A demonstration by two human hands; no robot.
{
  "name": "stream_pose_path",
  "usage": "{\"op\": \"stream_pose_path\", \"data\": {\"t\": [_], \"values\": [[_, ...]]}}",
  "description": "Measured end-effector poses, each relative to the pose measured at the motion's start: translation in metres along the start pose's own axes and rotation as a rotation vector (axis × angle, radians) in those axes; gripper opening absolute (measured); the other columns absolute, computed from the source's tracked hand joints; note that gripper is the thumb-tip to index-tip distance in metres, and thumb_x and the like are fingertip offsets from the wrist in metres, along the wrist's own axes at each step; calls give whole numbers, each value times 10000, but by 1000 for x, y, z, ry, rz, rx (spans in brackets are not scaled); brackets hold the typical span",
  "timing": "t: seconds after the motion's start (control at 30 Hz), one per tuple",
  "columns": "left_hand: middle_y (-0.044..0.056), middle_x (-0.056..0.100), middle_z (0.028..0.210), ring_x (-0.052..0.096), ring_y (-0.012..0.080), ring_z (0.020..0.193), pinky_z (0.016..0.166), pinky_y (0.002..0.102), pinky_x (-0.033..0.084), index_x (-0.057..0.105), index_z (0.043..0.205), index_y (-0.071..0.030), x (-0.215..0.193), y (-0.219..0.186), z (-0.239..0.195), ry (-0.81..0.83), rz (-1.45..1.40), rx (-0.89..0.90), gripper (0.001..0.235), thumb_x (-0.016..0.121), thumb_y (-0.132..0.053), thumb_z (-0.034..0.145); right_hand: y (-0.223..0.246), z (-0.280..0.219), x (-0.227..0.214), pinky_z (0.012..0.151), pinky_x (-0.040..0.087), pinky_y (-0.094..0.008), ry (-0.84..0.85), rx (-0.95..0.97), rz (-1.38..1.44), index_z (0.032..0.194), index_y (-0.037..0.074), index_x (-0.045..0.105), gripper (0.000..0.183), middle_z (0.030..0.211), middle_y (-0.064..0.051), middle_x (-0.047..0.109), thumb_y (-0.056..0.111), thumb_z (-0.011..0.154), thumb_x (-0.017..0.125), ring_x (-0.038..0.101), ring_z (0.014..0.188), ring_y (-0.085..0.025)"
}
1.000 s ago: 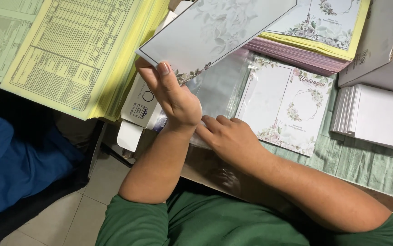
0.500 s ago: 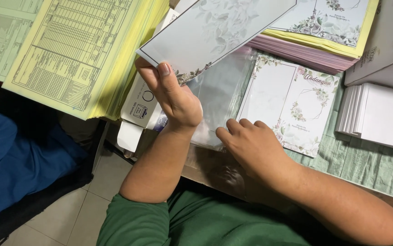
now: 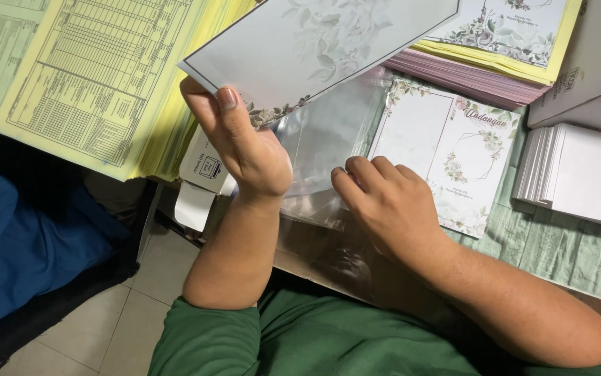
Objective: Folding and stacking printed invitation cards on a workbench
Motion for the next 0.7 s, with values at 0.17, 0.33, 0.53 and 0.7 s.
{"op": "stream_pose_path", "data": {"t": [0.17,0.33,0.53,0.7], "values": [[129,611,1282,581,193,1247,1168,309,457,483,1390,-9,-2,-2,2,-6,27,14,311,478,-183,1133,24,-7,20,513,413,-325,43,-117,53,982,153,569,156,876,-31,551,78,868,643,519,668,-197],[107,600,1210,572,176,1163,1099,300,460,498,1356,-11,-1,-2,1,-6,40,19,292,487,-188,1124,38,-15,44,519,415,-333,105,-268,99,886,194,620,136,921,-31,588,80,841,679,538,700,-209],[91,596,1215,571,169,1145,1071,293,475,492,1364,-33,9,-3,-4,36,52,-10,284,471,-188,1127,33,-9,52,609,492,-363,155,-222,192,1008,91,610,143,996,-113,591,75,869,637,542,765,-252],[49,491,1138,512,169,1059,993,323,469,470,1228,-90,31,-16,-3,176,120,-49,204,416,-234,1095,34,-11,62,611,439,-363,123,-221,163,1009,140,632,91,964,-69,591,127,920,647,532,797,-252]]}}
Point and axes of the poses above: each hand's wrist, its own z-axis towards the middle knuckle, its own x-axis out of the palm, y = z × x, the point moved 8 cm from there along z, towards the middle knuckle
